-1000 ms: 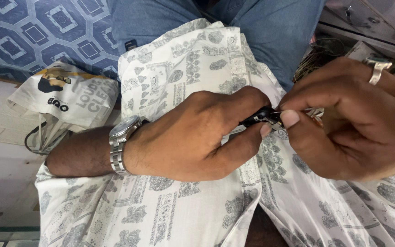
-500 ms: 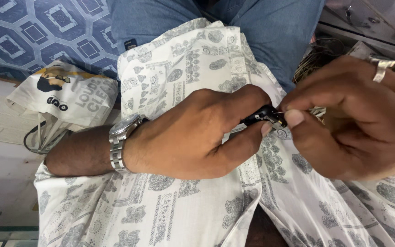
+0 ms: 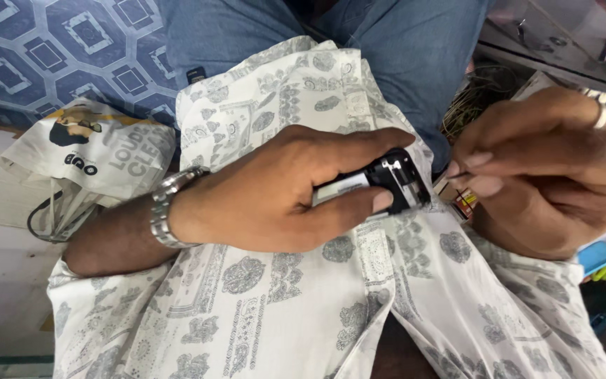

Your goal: The person unscrews the back cover of a keypad mobile phone using a screwdriver, pries the cover open, works on the internal battery compartment, then reassembles the phone and presses its keypad buttons to test it. At the end the person plugs a charging cable into a smartphone.

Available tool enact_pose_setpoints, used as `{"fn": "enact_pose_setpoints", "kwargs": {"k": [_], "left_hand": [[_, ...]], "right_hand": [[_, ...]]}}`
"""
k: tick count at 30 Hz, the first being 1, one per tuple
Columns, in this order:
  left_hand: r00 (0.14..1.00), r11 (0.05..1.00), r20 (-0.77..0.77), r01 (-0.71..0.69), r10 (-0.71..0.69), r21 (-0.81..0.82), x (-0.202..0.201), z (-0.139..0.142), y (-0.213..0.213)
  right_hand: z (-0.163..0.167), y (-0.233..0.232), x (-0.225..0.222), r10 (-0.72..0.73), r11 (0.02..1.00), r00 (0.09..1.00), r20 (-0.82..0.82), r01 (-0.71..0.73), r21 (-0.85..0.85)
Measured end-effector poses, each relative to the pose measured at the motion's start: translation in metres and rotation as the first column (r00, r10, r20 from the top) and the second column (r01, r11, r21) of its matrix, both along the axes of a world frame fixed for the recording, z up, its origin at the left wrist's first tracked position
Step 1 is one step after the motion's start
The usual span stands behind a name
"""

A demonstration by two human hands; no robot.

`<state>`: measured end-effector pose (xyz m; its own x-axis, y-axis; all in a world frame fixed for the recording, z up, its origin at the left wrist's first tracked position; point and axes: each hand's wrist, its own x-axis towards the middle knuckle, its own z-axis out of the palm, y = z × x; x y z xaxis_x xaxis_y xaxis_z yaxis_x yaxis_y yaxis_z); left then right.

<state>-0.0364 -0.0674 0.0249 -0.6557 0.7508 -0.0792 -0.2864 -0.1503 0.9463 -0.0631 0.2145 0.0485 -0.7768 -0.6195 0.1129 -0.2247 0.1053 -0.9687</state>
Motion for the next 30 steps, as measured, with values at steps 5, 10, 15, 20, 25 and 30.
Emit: {"fn": "enact_pose_setpoints", "kwargs": {"k": [5,10,15,20,25,30], "left_hand": [[0.985,0.987,-0.172,0.033,-0.006,0.158,-0.002,0.0,-0.009],[0.985,0.963,-0.113,0.155,-0.133,0.221,-0.009,0.009,-0.012],[0.979,0.97,-0.078,0.197,-0.187,0.142,-0.012,0.023,-0.01],[0.987,0.974,-0.104,0.141,-0.124,0.176,-0.013,0.028,-0.01],[0.982,0.98,-0.124,0.157,-0.142,0.125,-0.012,0.031,-0.009],[0.977,0.977,-0.108,0.192,-0.182,0.088,-0.012,0.032,-0.009]], "right_hand": [[-0.005,0.005,-0.002,0.18,0.971,0.983,-0.028,-0.183,-0.154],[0.008,0.008,0.008,0.189,0.977,0.981,-0.051,-0.193,-0.092],[0.025,-0.004,0.027,0.049,0.999,0.993,-0.103,-0.051,-0.012],[0.035,-0.008,0.031,0.065,0.997,0.986,-0.154,-0.057,0.058],[0.035,-0.002,0.028,0.134,0.989,0.981,-0.141,-0.123,0.081],[0.035,-0.002,0.028,0.159,0.985,0.974,-0.161,-0.145,0.091]]}}
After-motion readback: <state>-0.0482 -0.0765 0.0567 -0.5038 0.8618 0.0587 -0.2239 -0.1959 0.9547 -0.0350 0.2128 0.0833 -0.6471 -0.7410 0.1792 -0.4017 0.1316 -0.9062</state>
